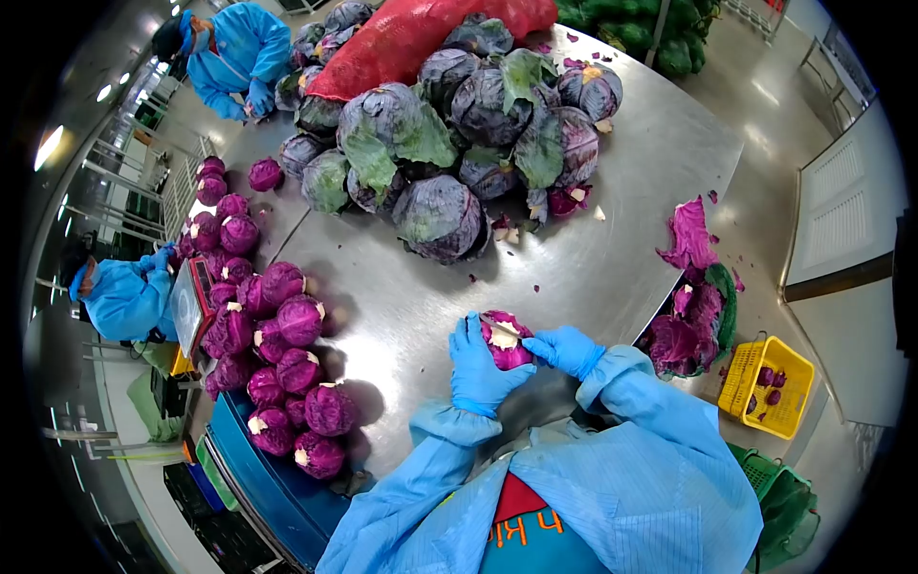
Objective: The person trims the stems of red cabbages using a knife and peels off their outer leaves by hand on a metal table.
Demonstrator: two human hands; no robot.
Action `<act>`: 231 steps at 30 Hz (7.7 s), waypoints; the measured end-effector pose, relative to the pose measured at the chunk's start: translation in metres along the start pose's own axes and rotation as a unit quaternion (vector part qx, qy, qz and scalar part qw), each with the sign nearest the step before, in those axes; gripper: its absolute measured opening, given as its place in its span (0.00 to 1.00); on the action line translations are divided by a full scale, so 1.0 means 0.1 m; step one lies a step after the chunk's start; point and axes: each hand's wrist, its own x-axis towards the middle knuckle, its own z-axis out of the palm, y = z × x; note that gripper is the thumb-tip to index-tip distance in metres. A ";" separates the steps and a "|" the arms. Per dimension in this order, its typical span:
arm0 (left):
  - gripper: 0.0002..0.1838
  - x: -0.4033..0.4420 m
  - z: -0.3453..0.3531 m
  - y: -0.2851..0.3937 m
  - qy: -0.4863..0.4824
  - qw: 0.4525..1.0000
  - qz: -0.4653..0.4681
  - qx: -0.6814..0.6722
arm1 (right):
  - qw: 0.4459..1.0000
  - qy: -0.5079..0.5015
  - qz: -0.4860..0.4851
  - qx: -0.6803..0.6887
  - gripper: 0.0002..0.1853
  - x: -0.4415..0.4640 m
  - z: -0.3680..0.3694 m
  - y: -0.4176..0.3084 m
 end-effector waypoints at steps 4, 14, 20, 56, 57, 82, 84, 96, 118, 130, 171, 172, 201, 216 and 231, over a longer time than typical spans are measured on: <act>0.69 0.00 -0.02 0.07 0.002 1.000 -0.019 -0.001 | 0.998 0.026 0.019 -0.058 0.31 -0.01 -0.01 -0.18; 0.69 0.00 -0.05 0.15 0.018 0.999 -0.043 -0.013 | 0.972 0.137 0.024 -0.187 0.30 -0.07 0.09 -0.37; 0.67 -0.01 -0.07 0.17 0.020 0.999 -0.042 -0.027 | 0.986 0.159 0.017 -0.044 0.27 -0.05 0.20 -0.08; 0.57 -0.31 -0.32 -0.26 0.035 0.996 0.066 -0.046 | 0.956 0.277 0.100 0.009 0.21 0.18 -0.43 0.86; 0.57 -0.35 -0.30 -0.41 0.054 0.991 0.082 -0.086 | 0.951 0.292 0.101 -0.027 0.22 0.10 -0.59 1.06; 0.60 -0.32 -0.33 -0.54 0.029 0.982 0.151 -0.113 | 0.958 -0.051 -0.061 0.275 0.17 0.51 0.43 0.10; 0.59 -0.41 -0.30 -0.68 0.046 0.973 0.138 -0.180 | 0.986 0.017 -0.086 0.139 0.17 0.46 0.39 0.43; 0.56 -0.29 -0.27 -0.72 0.051 0.978 0.034 -0.198 | 0.983 0.072 -0.151 0.079 0.23 0.39 0.09 -0.22; 0.52 -0.17 -0.39 -0.21 -0.028 0.978 -0.051 -0.200 | 0.944 -0.130 -0.295 0.066 0.26 0.60 -0.11 -0.49; 0.47 -0.11 -0.29 -0.39 -0.023 0.982 0.089 -0.164 | 0.949 -0.082 -0.300 -0.053 0.12 0.42 -0.21 -0.36; 0.42 -0.04 -0.34 -0.32 -0.048 0.965 0.199 -0.164 | 0.949 -0.190 -0.215 0.132 0.08 0.31 -0.26 -0.15; 0.43 -0.03 -0.34 -0.32 -0.058 0.965 0.192 -0.168 | 0.952 -0.192 -0.211 0.113 0.08 0.27 -0.35 -0.21; 0.55 -0.28 -0.48 -0.34 -0.073 0.993 0.072 -0.062 | 0.967 0.017 0.034 0.253 0.12 0.50 0.35 -0.01; 0.54 -0.26 -0.50 -0.33 -0.082 0.992 0.067 -0.073 | 0.972 0.234 0.030 0.022 0.32 0.24 -0.39 0.26; 0.57 -0.17 -0.46 -0.29 -0.111 0.990 0.073 -0.046 | 0.927 -0.137 0.090 0.337 0.13 0.50 0.18 -0.32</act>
